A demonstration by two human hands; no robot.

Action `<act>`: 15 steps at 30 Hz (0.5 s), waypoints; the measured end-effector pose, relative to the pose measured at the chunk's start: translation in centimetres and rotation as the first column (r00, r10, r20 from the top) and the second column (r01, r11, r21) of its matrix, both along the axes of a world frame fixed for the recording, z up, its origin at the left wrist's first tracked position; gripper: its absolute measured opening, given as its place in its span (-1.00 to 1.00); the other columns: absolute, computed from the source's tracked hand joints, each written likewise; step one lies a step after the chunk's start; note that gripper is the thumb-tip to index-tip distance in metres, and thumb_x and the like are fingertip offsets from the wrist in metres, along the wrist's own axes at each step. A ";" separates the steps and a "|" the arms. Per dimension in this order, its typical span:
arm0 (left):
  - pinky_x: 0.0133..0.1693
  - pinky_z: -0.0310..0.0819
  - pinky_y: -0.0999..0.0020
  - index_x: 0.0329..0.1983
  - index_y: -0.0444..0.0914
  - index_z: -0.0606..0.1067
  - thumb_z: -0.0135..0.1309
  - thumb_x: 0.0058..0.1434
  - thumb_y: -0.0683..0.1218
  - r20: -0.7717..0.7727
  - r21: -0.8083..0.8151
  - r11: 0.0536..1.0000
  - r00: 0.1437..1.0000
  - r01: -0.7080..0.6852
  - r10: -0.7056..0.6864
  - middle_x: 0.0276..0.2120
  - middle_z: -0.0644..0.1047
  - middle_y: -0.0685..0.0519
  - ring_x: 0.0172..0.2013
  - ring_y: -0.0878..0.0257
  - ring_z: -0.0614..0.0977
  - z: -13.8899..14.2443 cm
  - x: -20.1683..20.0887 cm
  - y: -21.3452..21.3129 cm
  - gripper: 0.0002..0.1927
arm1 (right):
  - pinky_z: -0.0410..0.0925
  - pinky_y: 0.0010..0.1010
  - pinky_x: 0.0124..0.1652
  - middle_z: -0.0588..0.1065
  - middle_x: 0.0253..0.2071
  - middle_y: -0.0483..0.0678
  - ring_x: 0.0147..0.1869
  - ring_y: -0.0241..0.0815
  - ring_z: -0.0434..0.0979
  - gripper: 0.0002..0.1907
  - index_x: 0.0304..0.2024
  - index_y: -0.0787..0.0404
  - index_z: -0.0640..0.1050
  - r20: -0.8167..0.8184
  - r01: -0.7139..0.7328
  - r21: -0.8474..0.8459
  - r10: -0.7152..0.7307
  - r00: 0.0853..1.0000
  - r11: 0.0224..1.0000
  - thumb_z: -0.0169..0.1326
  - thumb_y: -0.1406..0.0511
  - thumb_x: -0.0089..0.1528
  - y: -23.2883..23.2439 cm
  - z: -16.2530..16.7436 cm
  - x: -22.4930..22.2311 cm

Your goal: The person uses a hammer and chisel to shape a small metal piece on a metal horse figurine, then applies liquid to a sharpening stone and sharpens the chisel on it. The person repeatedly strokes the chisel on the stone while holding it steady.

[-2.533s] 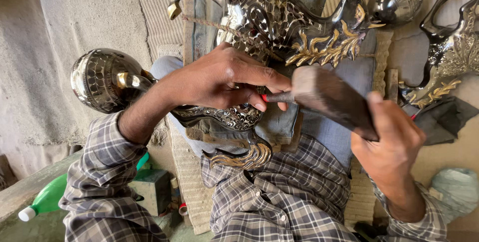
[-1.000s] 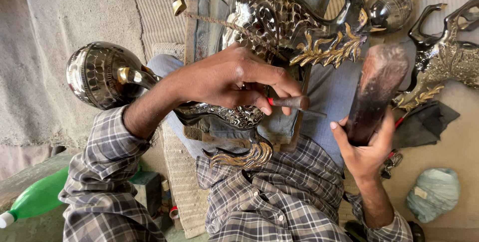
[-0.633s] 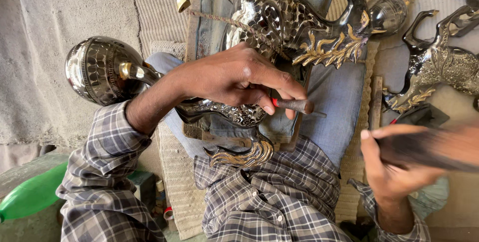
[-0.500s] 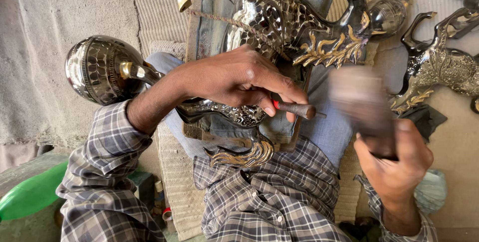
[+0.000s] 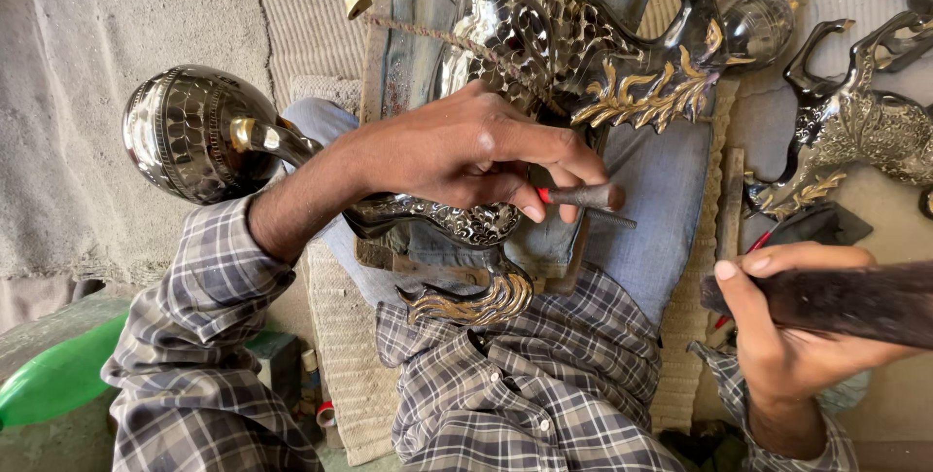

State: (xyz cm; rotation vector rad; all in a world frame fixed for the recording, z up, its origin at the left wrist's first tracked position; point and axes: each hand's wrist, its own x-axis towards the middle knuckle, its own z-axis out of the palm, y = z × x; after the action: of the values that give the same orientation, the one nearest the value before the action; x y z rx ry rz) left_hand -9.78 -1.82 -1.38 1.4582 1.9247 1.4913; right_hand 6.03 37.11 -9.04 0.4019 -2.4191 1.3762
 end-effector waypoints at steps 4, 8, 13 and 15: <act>-0.32 0.64 0.25 0.24 -0.23 0.43 0.19 0.27 -0.28 0.039 -0.055 0.998 0.999 -0.009 0.011 -0.06 0.68 -0.03 -0.03 0.14 0.76 0.1 0.0 -0.3 -0.53 | 0.45 -0.33 -0.25 0.44 -0.07 0.24 -0.25 -0.06 0.54 0.14 0.53 -0.09 -0.18 -0.014 0.022 0.010 -0.022 1.000 1.000 0.28 0.62 0.25 0.0 0.7 -0.6; -0.30 0.65 0.26 0.25 -0.19 0.43 0.20 0.26 -0.30 0.019 -0.051 0.999 1.000 -0.011 0.012 -0.07 0.69 0.01 -0.01 0.17 0.76 -0.1 0.0 -0.3 -0.50 | 0.43 -0.27 -0.30 0.47 -0.15 0.23 -0.28 0.00 0.55 0.11 0.49 -0.01 -0.12 -0.037 -0.010 0.070 0.013 0.999 0.998 0.30 0.62 0.17 -1.4 2.6 -2.7; -0.41 0.62 0.30 0.27 -0.20 0.42 0.17 0.26 -0.32 0.036 -0.059 0.998 0.999 -0.004 0.006 -0.05 0.69 -0.01 -0.08 0.19 0.78 -0.5 -0.1 -0.4 -0.49 | 0.49 -0.21 -0.30 0.49 -0.21 0.23 -0.25 0.03 0.62 0.04 0.46 0.05 0.02 -0.052 -0.139 0.373 0.170 0.984 0.917 0.33 0.59 0.12 -2.5 4.0 -4.8; -0.48 0.52 0.24 0.26 -0.21 0.42 0.23 0.30 -0.27 0.035 -0.073 0.997 0.999 -0.002 0.004 -0.13 0.70 0.00 -0.17 0.21 0.79 -0.6 -0.1 -0.4 -0.52 | 0.54 -0.31 -0.20 0.49 -0.12 0.19 -0.15 -0.05 0.65 -0.04 0.55 0.04 0.03 -0.014 -0.135 0.264 0.143 0.990 0.955 0.27 0.55 0.28 -2.4 4.0 -5.1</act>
State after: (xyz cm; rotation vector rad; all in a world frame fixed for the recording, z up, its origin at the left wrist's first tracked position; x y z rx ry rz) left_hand -9.89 -2.20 -1.95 1.3892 1.9403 1.4229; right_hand 0.93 34.67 -5.00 0.6668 -2.5962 1.0912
